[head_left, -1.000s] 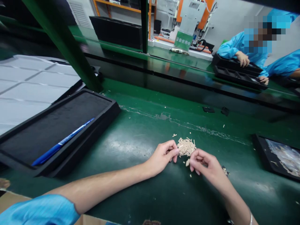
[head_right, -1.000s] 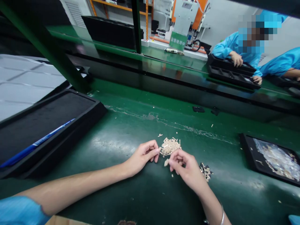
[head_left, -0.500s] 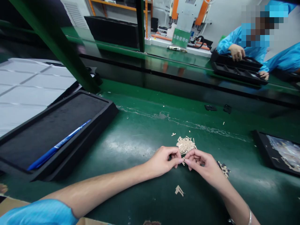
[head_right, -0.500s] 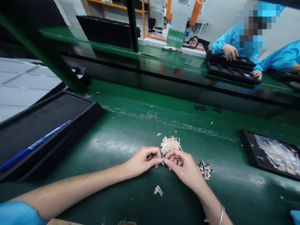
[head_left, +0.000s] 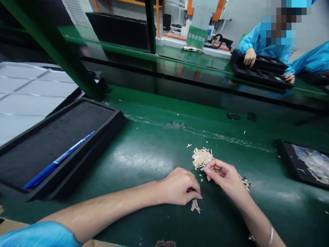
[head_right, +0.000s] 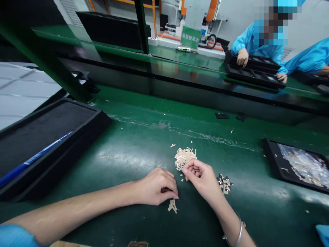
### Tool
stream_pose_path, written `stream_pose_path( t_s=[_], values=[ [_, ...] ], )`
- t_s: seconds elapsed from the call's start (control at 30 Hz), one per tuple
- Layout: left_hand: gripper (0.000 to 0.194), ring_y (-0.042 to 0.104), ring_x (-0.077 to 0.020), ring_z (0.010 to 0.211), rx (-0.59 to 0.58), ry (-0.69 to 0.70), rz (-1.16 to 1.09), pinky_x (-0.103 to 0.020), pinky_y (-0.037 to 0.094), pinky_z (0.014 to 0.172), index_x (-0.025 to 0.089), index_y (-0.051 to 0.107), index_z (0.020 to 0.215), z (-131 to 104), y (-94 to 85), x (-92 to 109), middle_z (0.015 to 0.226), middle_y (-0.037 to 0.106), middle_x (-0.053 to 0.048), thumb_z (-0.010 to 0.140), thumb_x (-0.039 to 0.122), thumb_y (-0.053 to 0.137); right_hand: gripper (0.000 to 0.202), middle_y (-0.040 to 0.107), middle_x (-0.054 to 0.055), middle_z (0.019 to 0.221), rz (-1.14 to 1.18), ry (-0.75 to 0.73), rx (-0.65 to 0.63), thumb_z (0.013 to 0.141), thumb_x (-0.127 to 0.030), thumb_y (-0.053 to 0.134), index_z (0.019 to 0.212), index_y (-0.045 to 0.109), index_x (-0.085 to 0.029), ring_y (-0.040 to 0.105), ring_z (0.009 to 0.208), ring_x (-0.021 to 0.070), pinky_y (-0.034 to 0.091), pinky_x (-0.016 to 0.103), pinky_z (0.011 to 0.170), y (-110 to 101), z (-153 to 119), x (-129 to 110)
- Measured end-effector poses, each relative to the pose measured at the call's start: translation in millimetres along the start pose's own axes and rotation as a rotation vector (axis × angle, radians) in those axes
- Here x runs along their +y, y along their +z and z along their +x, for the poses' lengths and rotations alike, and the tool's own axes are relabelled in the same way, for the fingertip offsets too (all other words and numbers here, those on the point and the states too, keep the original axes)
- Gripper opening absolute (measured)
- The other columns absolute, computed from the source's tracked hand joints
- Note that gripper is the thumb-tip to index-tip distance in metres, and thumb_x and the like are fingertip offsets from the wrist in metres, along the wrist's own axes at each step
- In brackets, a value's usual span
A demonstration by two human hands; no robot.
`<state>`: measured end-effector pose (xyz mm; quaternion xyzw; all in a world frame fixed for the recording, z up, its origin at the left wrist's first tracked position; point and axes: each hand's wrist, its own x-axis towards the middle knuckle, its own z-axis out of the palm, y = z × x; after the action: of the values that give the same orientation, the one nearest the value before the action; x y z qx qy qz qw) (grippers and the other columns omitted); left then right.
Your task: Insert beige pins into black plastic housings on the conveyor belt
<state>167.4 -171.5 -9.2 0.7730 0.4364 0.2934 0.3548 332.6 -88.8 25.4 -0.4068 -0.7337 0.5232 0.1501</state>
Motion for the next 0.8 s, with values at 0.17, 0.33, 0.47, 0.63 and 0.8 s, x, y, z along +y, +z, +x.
stream_pose_path(
  t_s=[0.17, 0.33, 0.47, 0.63, 0.8],
  values=[
    [0.007, 0.056, -0.0140, 0.067, 0.043, 0.003, 0.124, -0.022, 0.040, 0.062, 0.016, 0.065, 0.072, -0.6, 1.8, 2.3, 0.067, 0.062, -0.001, 0.077, 0.018, 0.061, 0.022, 0.057, 0.000, 0.058, -0.043, -0.049, -0.028, 0.079, -0.037, 0.058, 0.070, 0.058, -0.017, 0.052, 0.054, 0.0122, 0.040, 0.024, 0.053, 1.7, -2.0, -1.3],
    [0.014, 0.056, -0.0120, 0.064, 0.009, 0.029, -0.047, -0.021, 0.041, 0.066, 0.016, 0.066, 0.070, 0.9, -4.2, 2.0, 0.062, 0.059, 0.000, 0.081, 0.020, 0.058, 0.019, 0.057, 0.000, 0.058, -0.039, -0.054, -0.009, 0.078, -0.034, 0.058, 0.070, 0.059, -0.017, 0.052, 0.053, 0.0122, 0.040, 0.024, 0.052, 1.9, -2.8, -3.1],
    [0.015, 0.051, -0.0094, 0.059, 0.017, -0.013, -0.145, -0.019, 0.038, 0.060, 0.015, 0.064, 0.063, 3.4, -6.2, 0.5, 0.057, 0.053, 0.002, 0.078, 0.021, 0.063, 0.018, 0.057, 0.000, 0.057, -0.059, -0.050, -0.009, 0.078, -0.033, 0.057, 0.070, 0.059, -0.016, 0.052, 0.053, 0.0121, 0.040, 0.024, 0.052, 3.0, -2.2, 0.2],
    [0.008, 0.050, -0.0094, 0.062, 0.004, -0.018, -0.088, -0.019, 0.036, 0.058, 0.017, 0.063, 0.069, 2.6, -5.6, 0.7, 0.061, 0.055, 0.004, 0.070, 0.019, 0.070, 0.019, 0.057, 0.000, 0.057, -0.057, -0.052, -0.019, 0.079, -0.034, 0.057, 0.071, 0.058, -0.016, 0.050, 0.053, 0.0114, 0.039, 0.023, 0.051, 4.2, -1.8, 3.0],
    [0.017, 0.051, -0.0096, 0.061, -0.050, 0.062, -0.120, -0.020, 0.037, 0.062, 0.017, 0.064, 0.061, 0.7, -7.2, -1.3, 0.057, 0.057, 0.003, 0.075, 0.026, 0.066, 0.023, 0.056, 0.000, 0.055, -0.066, -0.015, -0.033, 0.078, -0.038, 0.058, 0.070, 0.060, -0.016, 0.051, 0.053, 0.0121, 0.039, 0.024, 0.051, 0.0, -2.2, -2.0]
  ],
)
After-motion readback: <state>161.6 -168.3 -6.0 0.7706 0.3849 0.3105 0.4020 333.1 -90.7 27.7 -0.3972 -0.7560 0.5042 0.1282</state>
